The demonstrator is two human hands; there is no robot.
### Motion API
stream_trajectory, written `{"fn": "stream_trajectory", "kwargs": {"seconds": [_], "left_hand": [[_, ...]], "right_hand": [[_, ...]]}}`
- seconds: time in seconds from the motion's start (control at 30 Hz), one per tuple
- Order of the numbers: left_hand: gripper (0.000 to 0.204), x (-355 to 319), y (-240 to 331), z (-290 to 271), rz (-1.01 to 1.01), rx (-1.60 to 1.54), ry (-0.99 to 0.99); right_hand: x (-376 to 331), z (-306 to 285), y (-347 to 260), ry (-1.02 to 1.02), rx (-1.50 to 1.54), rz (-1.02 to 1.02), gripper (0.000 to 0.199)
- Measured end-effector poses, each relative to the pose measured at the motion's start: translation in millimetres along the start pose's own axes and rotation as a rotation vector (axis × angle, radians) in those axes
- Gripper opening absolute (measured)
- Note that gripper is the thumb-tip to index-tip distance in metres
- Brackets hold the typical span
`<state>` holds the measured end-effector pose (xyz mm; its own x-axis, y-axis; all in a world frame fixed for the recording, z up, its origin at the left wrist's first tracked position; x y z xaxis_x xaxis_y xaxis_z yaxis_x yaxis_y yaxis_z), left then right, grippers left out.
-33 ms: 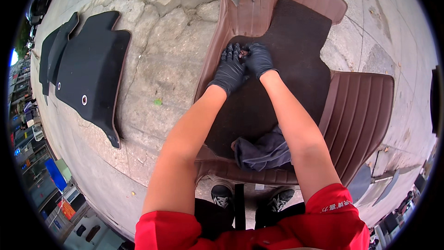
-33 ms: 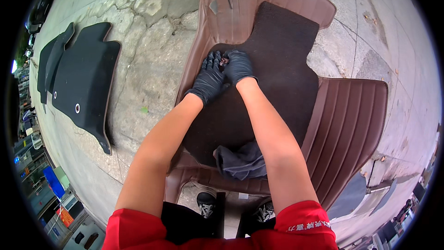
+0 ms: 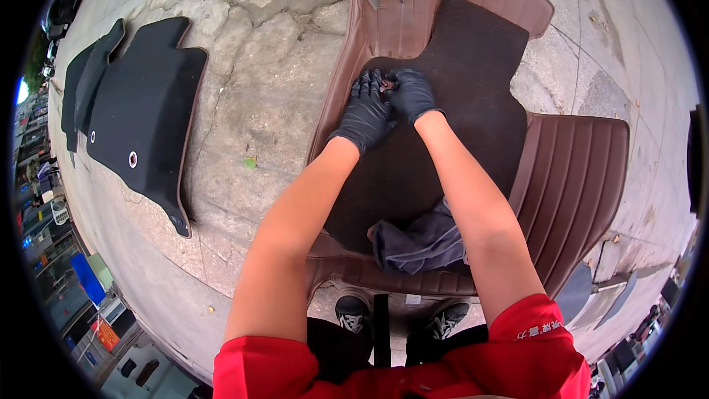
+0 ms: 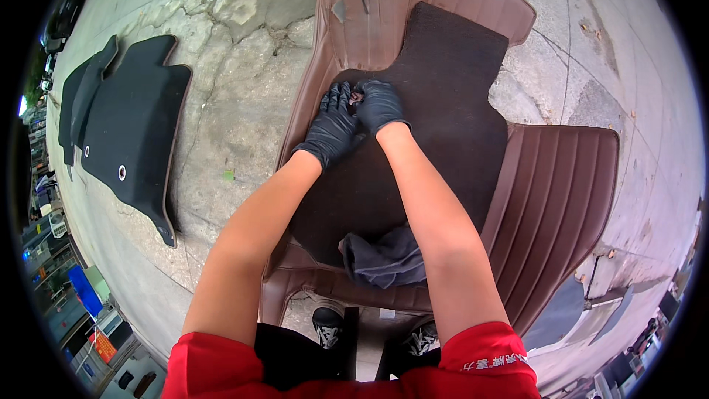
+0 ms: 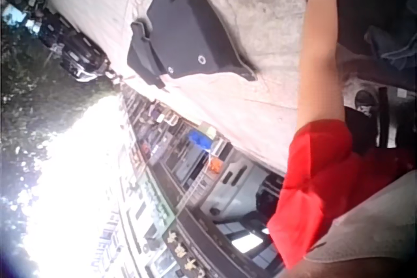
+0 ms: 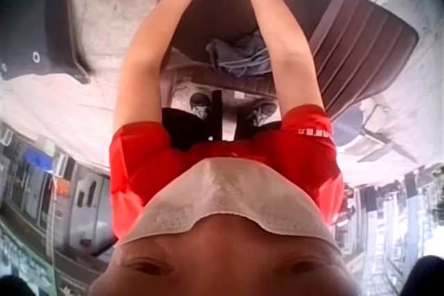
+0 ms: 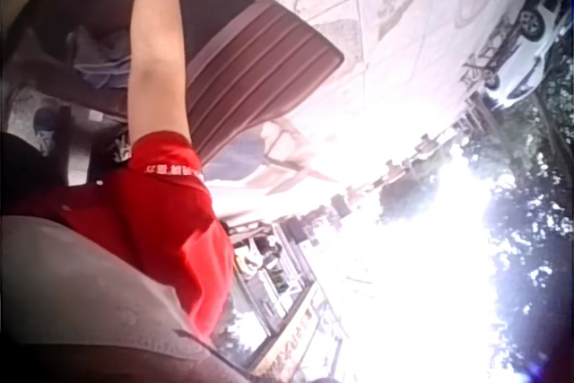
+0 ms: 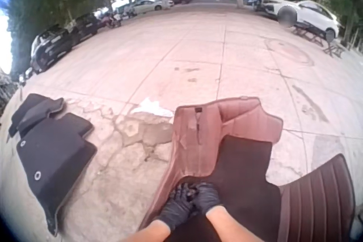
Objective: The person wipes brown car floor mats with a gray cloth while wearing black gloves. They clean the mats on the sidewalk, then carry them into a garage and place them inside a blue car, adjusting them on the floor.
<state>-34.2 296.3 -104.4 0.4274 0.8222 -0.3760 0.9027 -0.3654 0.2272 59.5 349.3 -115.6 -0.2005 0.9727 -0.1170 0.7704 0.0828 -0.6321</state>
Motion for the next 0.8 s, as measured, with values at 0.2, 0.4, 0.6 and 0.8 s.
{"fn": "stream_trajectory", "kwargs": {"seconds": [0.2,0.4,0.6,0.8], "left_hand": [[0.075,-0.8,-1.3,-2.9,0.044,0.03,0.109],[0.079,6.4,-4.0,2.8,0.013,-0.013,0.125],[0.076,-4.1,2.4,-15.4,0.101,0.015,0.011],[0.066,-5.0,-11.7,-16.0,0.204,-0.092,0.044]], "right_hand": [[3.6,-6.9,-7.9,0.082,0.035,-0.006,0.019],[8.1,4.2,-7.7,0.145,0.056,-0.017,0.018],[7.0,10.7,16.7,-0.106,0.194,0.05,0.024],[18.2,9.2,13.8,-0.091,-0.009,0.016,0.026]]}}
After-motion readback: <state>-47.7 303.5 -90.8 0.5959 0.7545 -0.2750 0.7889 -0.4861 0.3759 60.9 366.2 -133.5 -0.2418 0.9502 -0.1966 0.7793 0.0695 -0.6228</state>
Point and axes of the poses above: each hand's wrist, its own x-axis towards the middle knuckle, its own z-axis out of the palm, y = z × x, the point moved 5 cm from there along x, towards the middle knuckle, and after that the axes turned 5 degrees about -x, right-handed, at the moved point
